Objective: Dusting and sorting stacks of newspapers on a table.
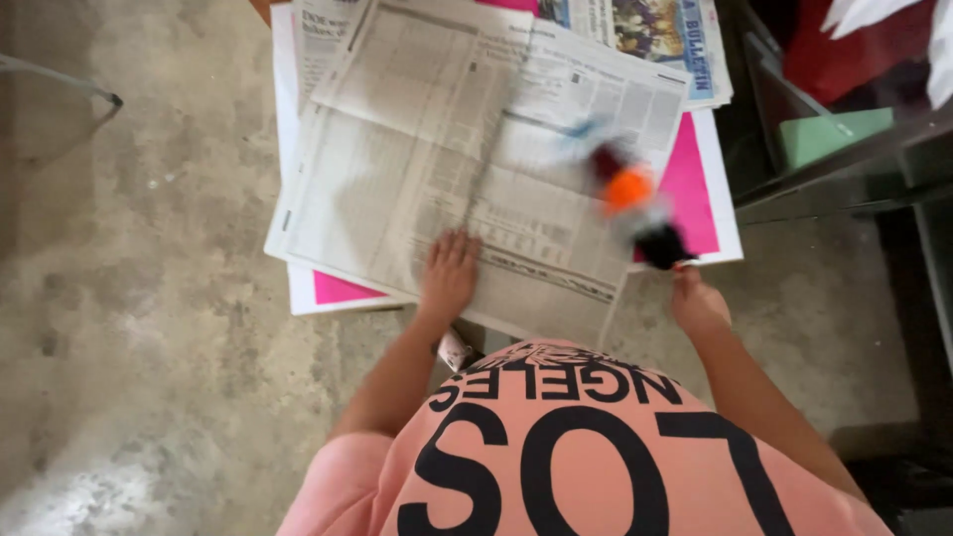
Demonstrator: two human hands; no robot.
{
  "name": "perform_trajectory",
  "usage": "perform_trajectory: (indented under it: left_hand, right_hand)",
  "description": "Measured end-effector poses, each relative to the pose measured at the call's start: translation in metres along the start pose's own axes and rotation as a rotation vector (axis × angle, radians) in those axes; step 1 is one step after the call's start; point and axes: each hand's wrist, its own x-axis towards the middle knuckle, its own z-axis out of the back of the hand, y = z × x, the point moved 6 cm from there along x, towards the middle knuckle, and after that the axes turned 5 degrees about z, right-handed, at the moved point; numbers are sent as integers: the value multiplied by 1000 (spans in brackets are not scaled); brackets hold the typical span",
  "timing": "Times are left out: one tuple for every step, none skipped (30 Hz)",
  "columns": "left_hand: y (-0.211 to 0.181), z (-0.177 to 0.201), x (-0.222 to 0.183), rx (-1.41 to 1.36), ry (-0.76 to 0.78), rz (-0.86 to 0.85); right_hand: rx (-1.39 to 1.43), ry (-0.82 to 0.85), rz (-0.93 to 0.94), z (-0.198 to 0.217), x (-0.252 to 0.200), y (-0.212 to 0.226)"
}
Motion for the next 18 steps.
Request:
perform_trajectory:
  left_hand:
    - [-1, -10, 1, 50, 32, 7]
    - [2, -18, 2, 104, 64, 11]
    - [-3, -13, 3, 106, 65, 15]
    - [-6, -12, 7, 128, 106, 35]
    - [-9, -10, 10, 150, 148, 55]
    - [-10, -19, 7, 152, 146, 54]
    - [-11, -24, 4, 176, 85, 48]
    - [-13, -29, 4, 198, 23, 42]
    - [-23, -30, 6, 196, 21, 41]
    - [-35, -28, 4, 181, -12, 14]
    - [-46, -26, 3, 165, -44, -14]
    - [-59, -33, -4, 170, -46, -11]
    - [-76, -43, -12, 90, -3, -91]
    - [-94, -53, -21, 9, 38, -168]
    - [-109, -39, -23, 12, 36, -163]
    - [-124, -33, -30, 25, 200, -163]
    - [-138, -28, -39, 38, 363, -162]
    - [-137, -43, -47, 41, 364, -159]
  right_hand:
    - [93, -32, -50, -38, 17, -39]
    - [191, -65, -98, -77, 34, -75]
    - [190, -63, -94, -63, 5, -60]
    - [82, 65, 119, -55, -23, -33]
    - [-29, 191, 333, -49, -55, -6]
    - [-28, 189, 333, -54, -52, -19]
    - [-23, 141, 433, -57, -50, -26]
    - [-20, 91, 530, -57, -49, -34]
    - [-21, 89, 528, -52, -43, -50]
    - [-36, 57, 454, -48, -36, -69]
    - [-50, 24, 381, -43, -29, -87]
    - [-50, 22, 386, -36, -38, -85]
    - [-9, 25, 425, -29, -47, -81]
    - [29, 28, 466, -21, -56, -77]
    - [26, 28, 472, -21, -51, -85]
    - [16, 70, 406, -26, -48, -94]
    - [5, 112, 340, -31, -45, -104]
    - [5, 113, 345, -41, -39, -115]
